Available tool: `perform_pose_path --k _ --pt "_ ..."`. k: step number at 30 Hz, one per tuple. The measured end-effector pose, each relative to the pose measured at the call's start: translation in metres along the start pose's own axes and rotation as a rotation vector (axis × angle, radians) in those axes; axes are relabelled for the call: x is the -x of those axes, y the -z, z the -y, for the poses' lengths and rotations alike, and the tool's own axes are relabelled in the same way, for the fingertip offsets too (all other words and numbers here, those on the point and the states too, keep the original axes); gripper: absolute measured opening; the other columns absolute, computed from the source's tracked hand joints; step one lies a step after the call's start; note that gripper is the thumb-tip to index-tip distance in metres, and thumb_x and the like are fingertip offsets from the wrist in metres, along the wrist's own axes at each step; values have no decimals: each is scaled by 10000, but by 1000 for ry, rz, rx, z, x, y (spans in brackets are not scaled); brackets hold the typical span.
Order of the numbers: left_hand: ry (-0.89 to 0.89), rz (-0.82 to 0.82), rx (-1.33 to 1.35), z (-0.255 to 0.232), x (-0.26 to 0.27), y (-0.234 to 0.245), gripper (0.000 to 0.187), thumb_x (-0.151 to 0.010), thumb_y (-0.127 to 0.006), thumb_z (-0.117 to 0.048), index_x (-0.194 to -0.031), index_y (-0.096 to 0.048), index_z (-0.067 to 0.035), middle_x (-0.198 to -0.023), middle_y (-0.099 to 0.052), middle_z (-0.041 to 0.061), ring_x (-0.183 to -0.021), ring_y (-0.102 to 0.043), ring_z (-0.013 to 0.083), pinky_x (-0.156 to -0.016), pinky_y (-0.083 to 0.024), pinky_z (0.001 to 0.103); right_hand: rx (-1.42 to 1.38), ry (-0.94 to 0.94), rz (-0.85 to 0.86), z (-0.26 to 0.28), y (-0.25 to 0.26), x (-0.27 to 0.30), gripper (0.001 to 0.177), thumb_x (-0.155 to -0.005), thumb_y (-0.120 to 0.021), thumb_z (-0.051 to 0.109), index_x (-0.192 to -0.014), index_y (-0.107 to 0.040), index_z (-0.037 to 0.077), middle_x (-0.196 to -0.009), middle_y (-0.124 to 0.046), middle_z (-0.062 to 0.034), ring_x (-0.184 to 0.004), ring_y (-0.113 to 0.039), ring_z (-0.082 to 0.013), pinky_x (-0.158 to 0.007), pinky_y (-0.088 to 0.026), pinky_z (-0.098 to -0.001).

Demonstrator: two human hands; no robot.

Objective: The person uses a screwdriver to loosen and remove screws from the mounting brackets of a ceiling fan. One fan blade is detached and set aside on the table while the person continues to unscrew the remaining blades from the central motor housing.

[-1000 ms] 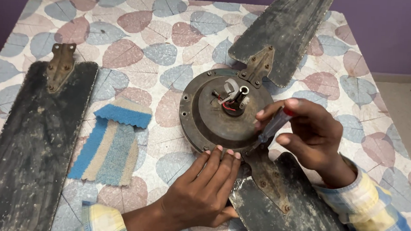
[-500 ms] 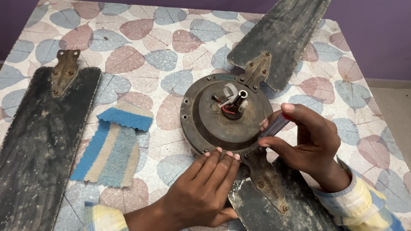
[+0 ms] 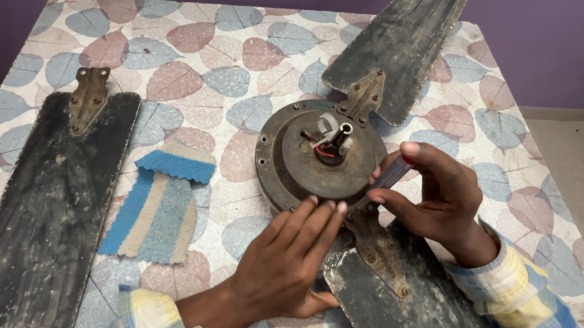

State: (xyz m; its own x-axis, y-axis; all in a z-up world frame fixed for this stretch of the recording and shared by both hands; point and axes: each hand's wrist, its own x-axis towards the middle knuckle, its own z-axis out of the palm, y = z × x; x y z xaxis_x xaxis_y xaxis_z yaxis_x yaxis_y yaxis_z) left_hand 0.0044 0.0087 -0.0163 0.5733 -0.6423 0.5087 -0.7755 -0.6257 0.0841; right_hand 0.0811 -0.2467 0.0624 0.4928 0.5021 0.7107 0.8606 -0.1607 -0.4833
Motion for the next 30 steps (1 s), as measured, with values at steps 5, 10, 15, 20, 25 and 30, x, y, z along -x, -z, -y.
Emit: perform_pose_path --k 5,10,15,20,25,30 --pt "99 -84 141 0 -6 1 1378 -747 -566 -890 -1555 -177 156 -1616 -212 361 -1514 -223 492 -1250 -185 557 -29 15 -24 -4 -2 2 725 -909 -816 57 -1524 -434 41 -1078 -710 -160 -958 -751 -204 -841 -661 -319" --pt "145 42 88 4 -14 4 1193 -841 -691 -594 -1537 -146 208 -1629 -94 426 -1550 -94 547 -1272 -102 593 -12 18 -31 -4 -6 0 723 -916 -817 64 -1527 -431 40 -1070 -707 -141 -965 -750 -190 -850 -662 -313" --pt "137 103 -41 4 -18 11 1120 -794 -711 -415 -1546 -133 182 -1617 -114 432 -1542 -109 561 -1269 -112 602 34 -57 -39 4 -7 -8 688 -929 -807 15 -1515 -447 -2 -1121 -700 -163 -983 -738 -197 -838 -633 -308" --pt "152 -28 258 5 -14 20 1258 -687 -777 -465 -1552 -121 170 -1618 -137 430 -1539 -123 573 -1261 -125 622 213 -44 20 29 -11 -18 667 -914 -831 28 -1476 -475 -21 -1165 -709 -144 -1009 -745 -193 -852 -651 -307" --pt "155 -66 264 3 -13 18 1334 -612 -811 -446 -1562 -104 168 -1630 -164 427 -1553 -172 567 -1285 -175 604 425 -89 57 54 -17 -20 647 -858 -880 51 -1408 -540 18 -1194 -700 -172 -1008 -741 -208 -855 -626 -317" --pt "155 -99 239 -3 -12 18 1348 -647 -822 -495 -1578 -92 152 -1633 -174 425 -1551 -174 574 -1285 -182 608 473 -185 66 69 -22 -25 658 -879 -844 22 -1449 -516 8 -1188 -709 -180 -991 -744 -203 -857 -632 -319"
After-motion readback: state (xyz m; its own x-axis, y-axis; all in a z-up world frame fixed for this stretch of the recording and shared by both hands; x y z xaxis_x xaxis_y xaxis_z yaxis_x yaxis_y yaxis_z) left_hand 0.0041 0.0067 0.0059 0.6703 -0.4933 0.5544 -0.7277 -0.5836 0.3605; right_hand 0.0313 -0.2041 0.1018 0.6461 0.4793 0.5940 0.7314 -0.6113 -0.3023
